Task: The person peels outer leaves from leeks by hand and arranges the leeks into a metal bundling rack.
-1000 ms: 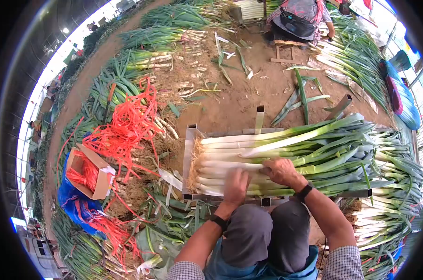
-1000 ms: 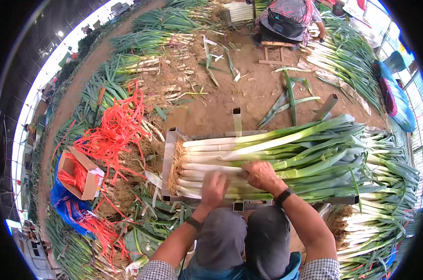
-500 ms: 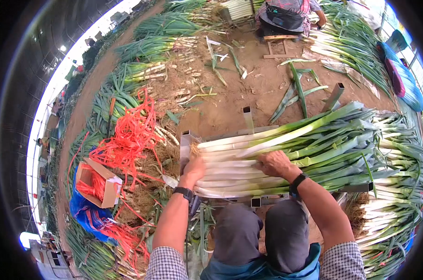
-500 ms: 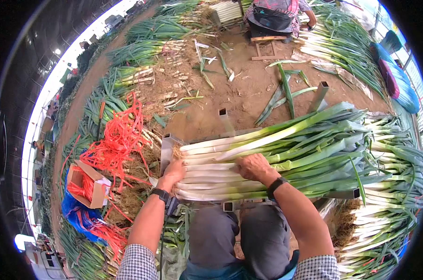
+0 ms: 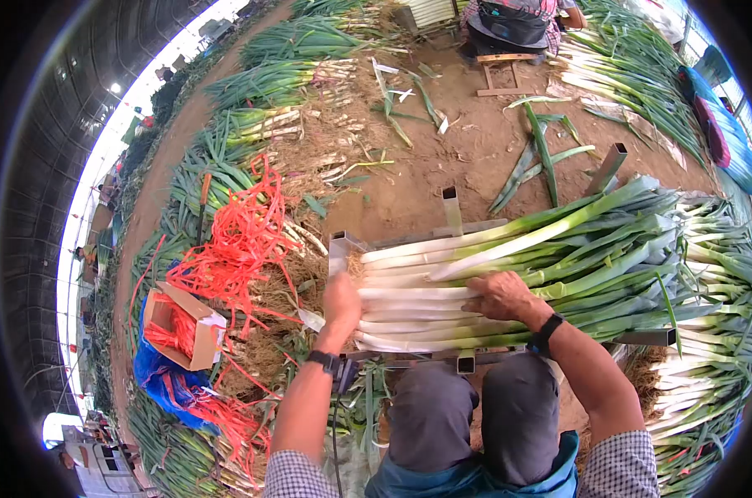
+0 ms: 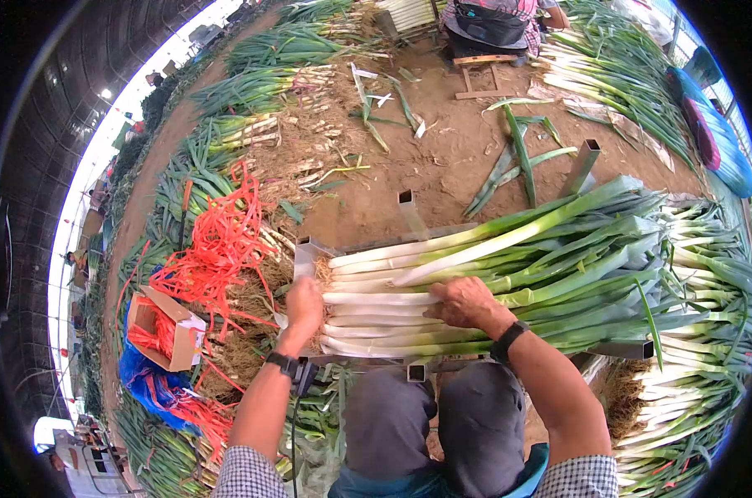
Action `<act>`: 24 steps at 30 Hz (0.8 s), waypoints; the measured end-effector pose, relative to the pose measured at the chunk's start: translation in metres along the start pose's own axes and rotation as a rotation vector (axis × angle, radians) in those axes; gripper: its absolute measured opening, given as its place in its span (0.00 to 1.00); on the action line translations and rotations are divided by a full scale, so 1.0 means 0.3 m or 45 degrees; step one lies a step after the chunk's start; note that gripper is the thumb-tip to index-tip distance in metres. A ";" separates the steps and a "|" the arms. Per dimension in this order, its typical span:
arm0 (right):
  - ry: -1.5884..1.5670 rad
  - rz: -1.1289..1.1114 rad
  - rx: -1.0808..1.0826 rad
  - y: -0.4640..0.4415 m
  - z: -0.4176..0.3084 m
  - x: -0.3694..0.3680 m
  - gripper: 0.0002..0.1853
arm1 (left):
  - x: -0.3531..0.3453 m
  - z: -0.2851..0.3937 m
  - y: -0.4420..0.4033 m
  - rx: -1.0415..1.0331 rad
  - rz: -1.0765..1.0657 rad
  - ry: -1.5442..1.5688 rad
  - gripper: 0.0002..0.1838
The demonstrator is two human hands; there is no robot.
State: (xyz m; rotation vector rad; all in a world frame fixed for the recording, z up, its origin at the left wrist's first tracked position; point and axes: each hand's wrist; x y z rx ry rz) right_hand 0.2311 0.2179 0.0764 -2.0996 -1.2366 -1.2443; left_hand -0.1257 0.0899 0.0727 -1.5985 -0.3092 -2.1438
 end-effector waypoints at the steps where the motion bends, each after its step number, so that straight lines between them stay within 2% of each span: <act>1: -0.013 -0.009 -0.004 -0.002 -0.004 0.004 0.22 | 0.075 -0.002 0.014 0.021 0.123 0.116 0.04; 2: -0.027 -0.020 -0.011 0.001 -0.011 0.012 0.22 | 0.167 -0.008 0.031 0.041 0.246 0.231 0.04; 3: -0.038 -0.031 -0.016 0.004 -0.015 0.018 0.21 | 0.246 -0.030 0.041 0.168 0.456 0.430 0.04; 4: -0.041 -0.040 -0.026 0.006 -0.009 0.020 0.21 | 0.383 -0.018 0.060 0.174 0.639 0.362 0.07; 5: -0.046 -0.044 -0.033 0.002 -0.001 0.021 0.21 | 0.461 -0.116 0.065 0.348 0.699 1.117 0.10; 6: -0.056 -0.055 -0.033 -0.003 -0.009 0.015 0.21 | 0.493 -0.332 0.055 0.407 0.695 1.087 0.09; 8: -0.037 -0.097 -0.046 -0.014 -0.033 0.021 0.20 | 0.652 -0.304 0.117 0.695 0.535 0.334 0.08; 11: -0.001 -0.149 -0.182 -0.026 -0.039 0.020 0.21 | 0.647 -0.412 0.231 0.349 0.564 -0.196 0.11; 13: 0.016 -0.198 -0.243 -0.019 -0.029 0.047 0.22 | 0.540 -0.235 0.283 0.350 0.688 0.113 0.12; 15: -0.011 -0.252 -0.210 -0.033 -0.056 0.078 0.23 | 0.362 0.024 0.352 0.138 0.503 0.460 0.12; 16: -0.029 -0.236 -0.207 -0.041 -0.057 0.074 0.24 | 0.319 0.111 0.383 -0.056 -0.007 0.050 0.13; 17: -0.051 -0.219 -0.198 -0.048 -0.045 0.068 0.25 | 0.177 0.121 0.399 -0.418 0.028 0.240 0.13; 18: -0.073 -0.200 -0.190 -0.060 -0.039 0.063 0.26 | 0.106 0.207 0.388 -0.604 -0.036 0.344 0.13; 20: -0.088 -0.258 -0.210 -0.081 -0.042 0.081 0.27 | -0.041 0.268 0.353 -0.615 -0.101 0.371 0.19; 23: -0.120 -0.284 -0.236 -0.103 -0.013 0.087 0.29 | -0.079 0.318 0.292 -0.558 -0.158 0.240 0.21; 24: -0.124 -0.314 -0.241 -0.119 -0.002 0.093 0.29 | -0.082 0.324 0.283 -0.612 -0.039 0.184 0.21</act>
Point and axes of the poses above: each hand's wrist, its own y-axis away from the middle knuckle, its own x-axis out of the back of the hand, z = x × y, and after that the axes turned 5 degrees about -z, right-handed
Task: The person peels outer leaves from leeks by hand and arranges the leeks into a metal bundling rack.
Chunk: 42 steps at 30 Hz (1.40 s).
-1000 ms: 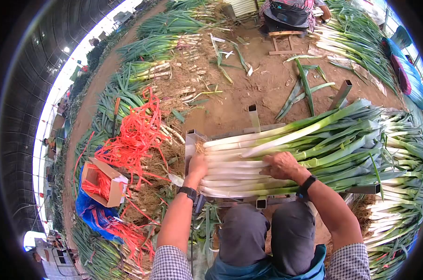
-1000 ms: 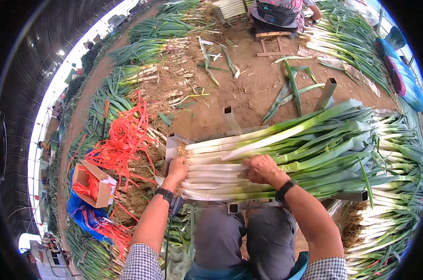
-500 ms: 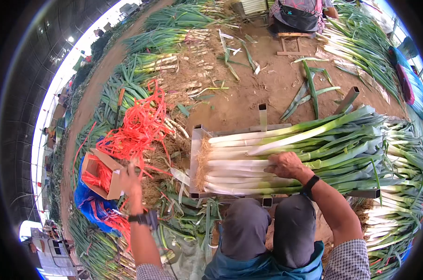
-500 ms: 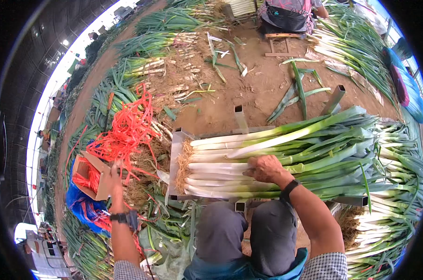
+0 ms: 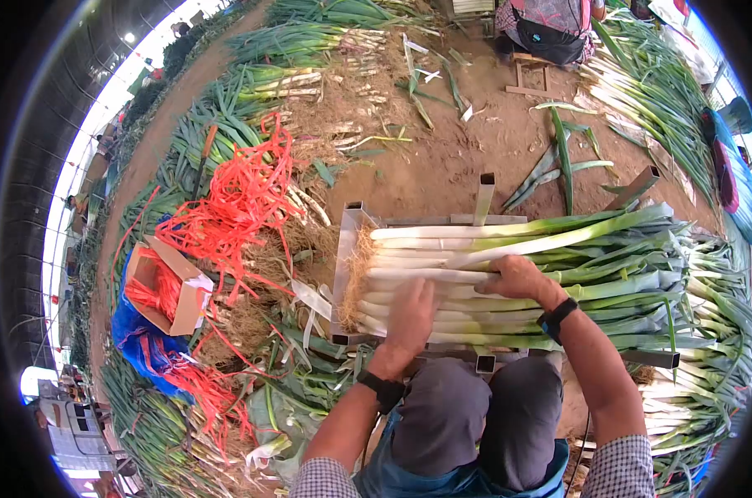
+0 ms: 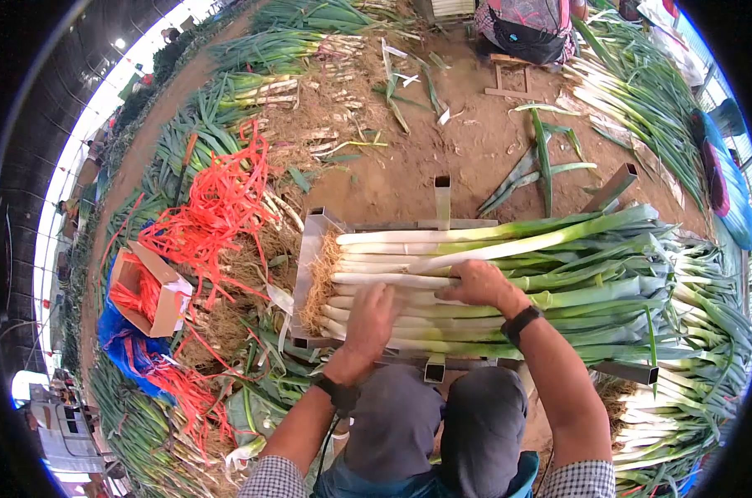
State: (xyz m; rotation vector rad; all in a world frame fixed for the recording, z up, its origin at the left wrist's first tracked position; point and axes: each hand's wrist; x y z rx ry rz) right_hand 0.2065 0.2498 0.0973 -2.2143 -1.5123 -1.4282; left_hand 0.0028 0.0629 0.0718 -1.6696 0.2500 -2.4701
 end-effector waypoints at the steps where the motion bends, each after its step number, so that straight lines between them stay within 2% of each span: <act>1: -0.005 -0.032 -0.006 -0.011 0.002 0.004 0.29 | 0.000 0.002 -0.002 0.017 -0.027 -0.005 0.21; 2: -0.061 -0.013 0.088 -0.017 0.010 0.011 0.30 | 0.005 0.004 -0.006 0.035 -0.047 -0.013 0.20; 6: -0.179 -0.215 0.019 -0.032 -0.023 0.076 0.30 | -0.017 -0.019 -0.019 -0.024 0.105 -0.101 0.19; 8: -0.191 -0.230 -0.015 -0.024 -0.032 0.094 0.30 | -0.020 -0.035 -0.031 0.025 0.013 -0.037 0.18; 12: -0.182 -0.170 0.076 -0.035 -0.007 0.057 0.31 | -0.014 -0.070 -0.056 -0.022 -0.074 -0.097 0.14; 15: 0.033 0.091 0.039 0.010 -0.050 0.005 0.32 | 0.002 -0.080 -0.069 -0.138 -0.061 -0.210 0.10; 16: 0.032 0.222 0.205 0.031 -0.060 -0.014 0.30 | 0.000 -0.093 -0.053 -0.172 -0.059 -0.268 0.09; 19: 0.265 0.252 0.160 0.048 -0.103 -0.072 0.27 | 0.028 -0.094 -0.006 -0.178 -0.156 -0.342 0.09; 21: 0.283 0.096 0.105 0.013 -0.115 -0.120 0.24 | 0.010 -0.101 -0.005 -0.222 -0.165 -0.391 0.10; 22: 0.327 0.002 0.038 -0.002 -0.091 -0.117 0.23 | 0.002 -0.109 -0.013 -0.158 -0.190 -0.280 0.10; 23: 0.293 0.059 0.068 0.017 -0.106 -0.097 0.21 | -0.006 -0.113 -0.018 -0.104 -0.215 -0.155 0.11; 25: 0.378 0.152 0.112 -0.007 -0.060 -0.146 0.19 | 0.027 -0.052 -0.072 -0.178 0.143 -0.101 0.08; 27: 0.364 0.224 0.137 0.008 -0.081 -0.136 0.20 | -0.058 -0.052 -0.070 -0.039 0.088 0.097 0.10; 29: 0.272 0.161 0.267 -0.003 -0.014 -0.158 0.16 | -0.090 -0.109 -0.037 0.061 0.082 0.203 0.11; 30: 0.317 0.251 0.446 0.020 0.020 -0.128 0.10 | -0.094 -0.095 -0.030 0.073 0.107 0.248 0.11; 31: 0.526 0.390 0.339 0.051 0.062 -0.099 0.06 | -0.097 -0.097 -0.025 0.054 0.112 0.218 0.11; 32: 0.575 0.511 0.387 0.092 0.113 -0.013 0.06 | -0.094 -0.096 -0.028 0.028 0.121 0.191 0.11; 33: 0.484 0.867 0.363 0.130 0.099 0.081 0.09 | -0.091 -0.097 -0.019 0.042 0.128 0.150 0.11; 34: 0.362 0.818 0.104 0.168 0.096 0.160 0.13 | -0.091 -0.091 -0.022 0.041 0.135 0.121 0.11; 35: 0.472 0.806 0.149 0.179 0.145 0.208 0.15 | -0.095 -0.083 -0.033 0.026 0.141 0.102 0.11; 37: 0.588 0.538 0.026 0.195 0.267 0.217 0.18 | -0.110 -0.078 -0.029 0.005 0.157 0.057 0.12; 42: 0.490 0.476 0.115 0.188 0.270 0.263 0.15 | -0.077 -0.057 -0.015 -0.005 0.140 0.085 0.14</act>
Point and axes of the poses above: each hand's wrist, its own y-axis away from the middle knuckle, its own x-axis out of the back of the hand, z = x × y, and after that the axes turned 5 degrees about -z, right-handed
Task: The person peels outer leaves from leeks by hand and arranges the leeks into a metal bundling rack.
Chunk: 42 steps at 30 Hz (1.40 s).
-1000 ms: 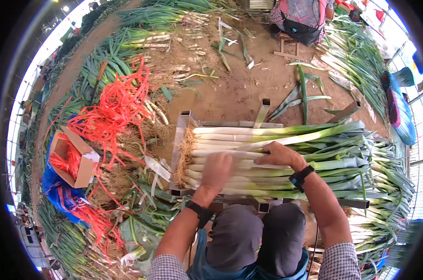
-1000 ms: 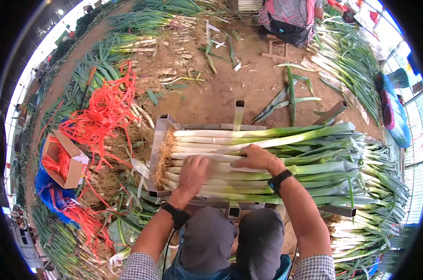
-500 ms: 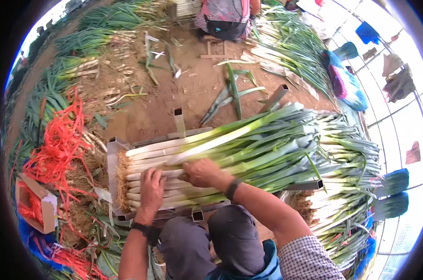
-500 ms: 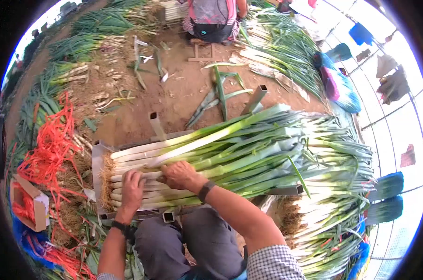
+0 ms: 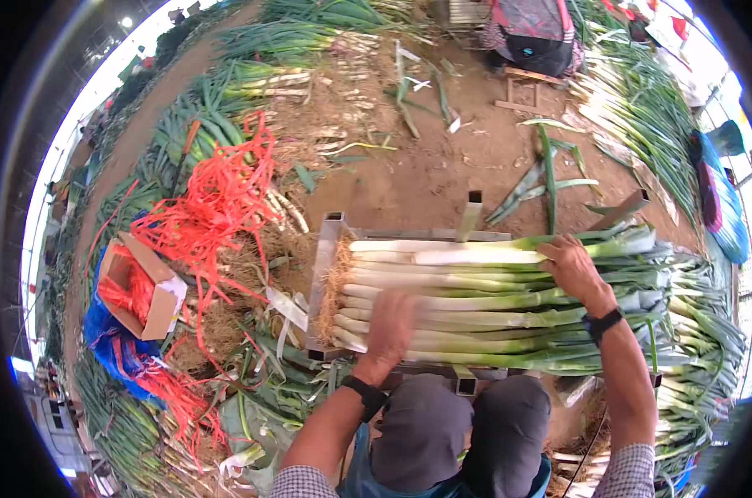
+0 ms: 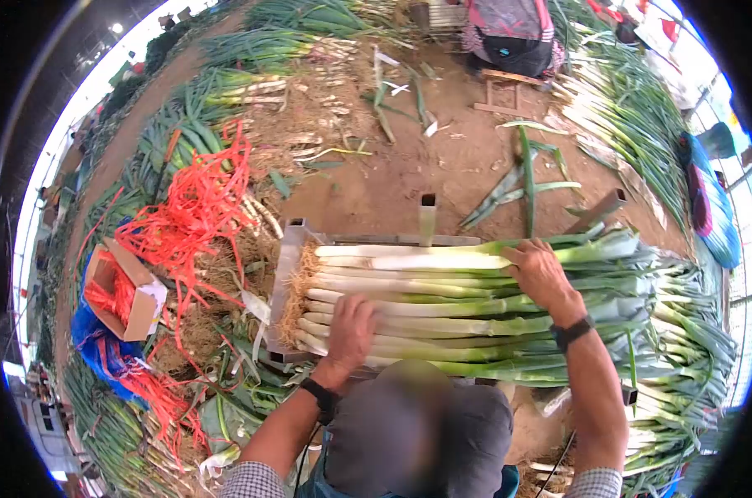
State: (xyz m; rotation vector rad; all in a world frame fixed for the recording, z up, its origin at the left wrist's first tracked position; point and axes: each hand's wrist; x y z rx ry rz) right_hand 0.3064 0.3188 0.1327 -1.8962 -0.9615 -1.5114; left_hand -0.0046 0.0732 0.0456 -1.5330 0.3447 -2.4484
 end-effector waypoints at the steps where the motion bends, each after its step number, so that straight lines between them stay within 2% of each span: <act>1: -0.038 -0.024 -0.002 -0.018 -0.047 0.039 0.16 | 0.009 0.003 -0.003 0.020 -0.016 -0.017 0.14; 3: 0.033 0.018 0.139 -0.056 -0.127 0.029 0.15 | 0.019 0.021 -0.011 0.041 -0.053 -0.029 0.14; 5: 0.179 -0.145 0.230 -0.089 -0.227 -0.059 0.13 | 0.015 0.017 -0.014 0.022 -0.049 -0.010 0.13; 7: 0.143 -0.134 0.243 -0.115 -0.307 -0.251 0.11 | 0.016 0.016 -0.003 0.041 -0.076 0.010 0.13; 10: -0.142 0.042 0.224 -0.138 -0.361 -0.273 0.08 | 0.005 -0.001 0.011 0.000 0.024 -0.010 0.12; 12: -0.090 -0.211 0.182 -0.150 -0.331 -0.327 0.07 | -0.016 -0.013 0.022 -0.120 0.081 -0.122 0.12; 13: -0.001 -0.215 0.250 -0.163 -0.331 -0.341 0.07 | -0.049 -0.026 0.021 -0.096 0.122 -0.105 0.12; 14: -0.110 -0.150 0.319 -0.166 -0.307 -0.433 0.07 | -0.043 -0.020 0.012 -0.039 0.056 -0.086 0.13; 15: -0.084 -0.198 0.183 -0.171 -0.389 -0.355 0.05 | -0.040 -0.014 0.008 0.002 0.037 -0.059 0.12; 17: -0.307 -0.067 0.020 -0.168 -0.433 -0.345 0.05 | -0.030 -0.014 0.006 -0.019 0.056 -0.044 0.12; 19: -0.355 0.023 0.034 -0.167 -0.432 -0.379 0.06 | -0.024 -0.022 0.003 -0.058 0.091 -0.058 0.12; 20: -0.325 -0.051 0.151 -0.152 -0.377 -0.372 0.08 | -0.019 -0.025 0.008 -0.075 0.101 -0.071 0.12; 21: -0.347 0.076 0.131 -0.166 -0.409 -0.422 0.09 | -0.016 -0.019 -0.006 -0.092 0.112 -0.085 0.12; 23: -0.429 -0.001 0.018 -0.160 -0.426 -0.402 0.09 | 0.020 0.039 -0.110 -0.081 0.179 -0.160 0.12; 24: -0.395 0.020 0.046 -0.158 -0.427 -0.418 0.09 | 0.020 0.061 -0.141 -0.067 0.210 -0.198 0.11; 26: -0.311 0.080 0.108 -0.150 -0.397 -0.417 0.09 | -0.057 -0.006 -0.134 -0.012 0.035 -0.032 0.10; 27: -0.328 0.120 0.075 -0.121 -0.408 -0.345 0.10 | -0.090 -0.043 -0.144 0.001 -0.052 0.042 0.10; 29: 0.032 0.402 -0.089 -0.029 -0.342 -0.323 0.11 | -0.110 -0.044 -0.146 -0.020 0.025 0.024 0.09; 30: -0.080 0.342 -0.054 0.014 -0.310 -0.287 0.12 | -0.105 -0.041 -0.149 -0.007 0.020 0.019 0.09; 33: -0.027 0.162 -0.067 0.066 -0.331 -0.256 0.12 | -0.141 -0.063 -0.133 -0.007 -0.016 0.001 0.08; 34: -0.049 0.273 -0.035 0.067 -0.327 -0.271 0.12 | -0.139 -0.061 -0.140 -0.011 -0.020 -0.007 0.07; 37: -0.160 0.155 -0.127 0.021 -0.284 -0.303 0.15 | -0.153 -0.035 -0.175 0.073 -0.142 -0.099 0.08; 38: -0.156 0.187 -0.101 0.006 -0.264 -0.322 0.13 | -0.158 -0.059 -0.171 0.070 -0.172 -0.116 0.09; 40: -0.110 -0.052 -0.039 -0.007 -0.252 -0.296 0.12 | -0.224 -0.153 -0.166 0.057 -0.107 -0.183 0.10; 41: -0.132 -0.014 -0.067 -0.027 -0.232 -0.361 0.13 | -0.244 -0.199 -0.157 0.007 -0.037 -0.206 0.10; 42: -0.233 0.153 -0.051 -0.023 -0.232 -0.379 0.12 | -0.281 -0.228 -0.156 -0.042 0.021 -0.222 0.10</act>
Point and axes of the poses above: each hand's wrist, its own y-axis away from the middle knuckle, its own x-axis out of the back of the hand, z = x × y, and after that the axes turned 5 degrees about -z, right-handed
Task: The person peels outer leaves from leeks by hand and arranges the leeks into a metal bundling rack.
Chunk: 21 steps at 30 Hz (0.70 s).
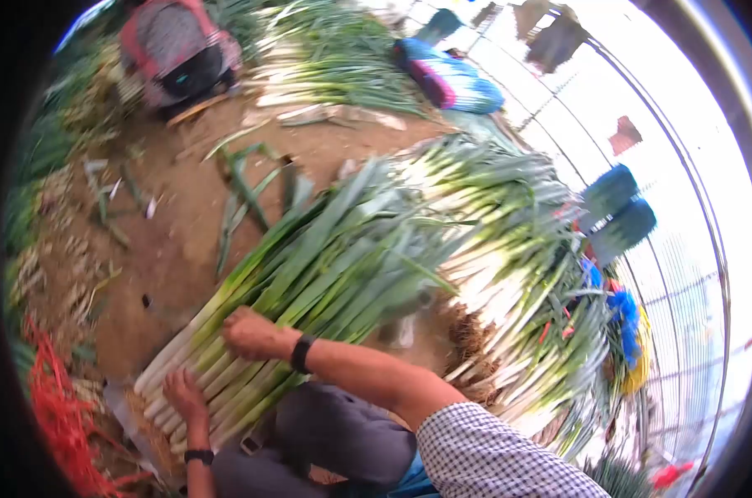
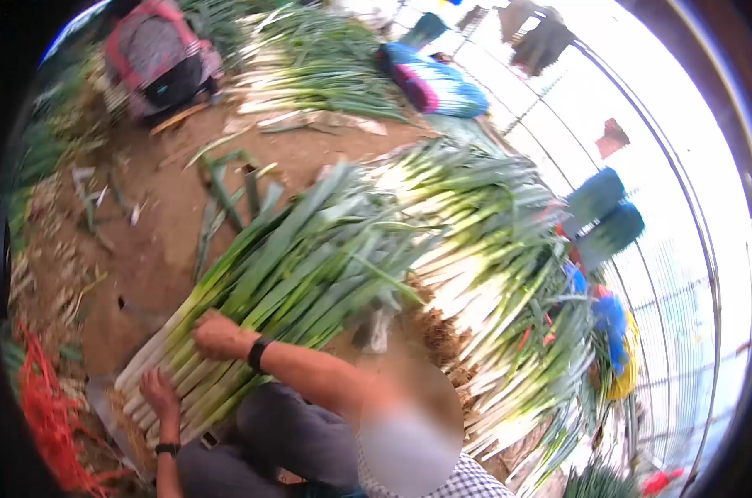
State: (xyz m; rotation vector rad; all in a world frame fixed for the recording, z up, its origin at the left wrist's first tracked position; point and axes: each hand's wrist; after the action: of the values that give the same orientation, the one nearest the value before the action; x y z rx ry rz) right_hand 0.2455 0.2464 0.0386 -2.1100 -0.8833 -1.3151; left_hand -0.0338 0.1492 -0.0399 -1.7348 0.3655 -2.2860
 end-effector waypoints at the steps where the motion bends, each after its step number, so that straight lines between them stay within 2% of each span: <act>1: -0.206 0.184 -0.011 0.028 -0.051 0.057 0.13 | -0.019 -0.016 -0.005 -0.005 -0.029 -0.025 0.10; 3: -0.462 0.457 0.000 0.159 -0.130 0.252 0.13 | -0.004 -0.039 0.008 0.052 -0.144 -0.037 0.10; 4: -0.491 0.367 -0.072 0.256 -0.142 0.330 0.13 | -0.003 -0.044 -0.006 0.095 -0.211 -0.015 0.10; 6: -0.547 0.195 -0.214 0.492 -0.157 0.471 0.13 | -0.044 -0.096 -0.007 -0.006 -0.102 -0.005 0.11; 7: -0.550 0.287 -0.325 0.632 -0.157 0.488 0.11 | -0.062 -0.117 -0.004 -0.058 -0.035 0.022 0.12; 9: -0.498 0.489 -0.468 0.937 -0.125 0.421 0.08 | -0.070 -0.135 -0.005 -0.023 -0.084 0.013 0.13; 11: -0.307 0.415 -0.844 1.276 -0.104 0.312 0.04 | -0.065 -0.155 -0.014 -0.007 -0.098 0.037 0.14; 12: -0.291 0.313 -1.045 1.464 -0.104 0.236 0.06 | -0.066 -0.165 -0.018 -0.010 -0.092 0.074 0.15; 13: -0.315 0.095 -1.304 1.654 -0.118 0.158 0.07 | -0.065 -0.177 -0.019 -0.012 -0.089 0.110 0.15; 14: -0.427 0.055 -1.466 1.874 -0.147 0.034 0.10 | -0.075 -0.220 -0.027 0.018 -0.188 0.018 0.17; 15: -0.530 0.015 -1.631 2.078 -0.179 -0.073 0.12 | -0.069 -0.209 -0.030 0.009 -0.159 0.010 0.18; 16: -0.444 -0.002 -1.684 2.270 -0.244 -0.187 0.16 | -0.062 -0.201 -0.030 -0.003 -0.133 -0.001 0.19; 17: -0.390 -0.268 -1.687 2.339 -0.342 -0.133 0.19 | -0.059 -0.206 -0.034 -0.011 -0.101 -0.011 0.20; 18: -0.518 0.026 -1.994 2.529 -0.413 -0.301 0.19 | -0.044 -0.219 -0.042 0.043 -0.213 -0.062 0.23; 19: -0.572 -0.086 -2.153 2.564 -0.488 -0.232 0.19 | -0.034 -0.213 -0.038 0.041 -0.194 -0.043 0.23; 20: -0.747 -0.098 -2.490 2.594 -0.539 -0.200 0.20 | -0.025 -0.199 -0.034 0.040 -0.173 -0.024 0.23; 21: -0.630 0.097 -2.509 2.660 -0.595 -0.241 0.19 | -0.020 -0.185 -0.032 0.042 -0.147 -0.001 0.23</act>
State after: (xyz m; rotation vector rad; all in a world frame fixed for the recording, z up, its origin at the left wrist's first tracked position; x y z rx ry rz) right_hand 0.7100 -0.4286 -0.0117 -3.7734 1.0469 -1.8429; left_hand -0.0861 0.1632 -0.0565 -1.7837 0.2323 -2.3564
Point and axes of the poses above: each hand's wrist, its own y-axis away from the middle knuckle, its own x-axis out of the back of the hand, z = x × y, and after that the axes turned 5 degrees about -z, right-handed
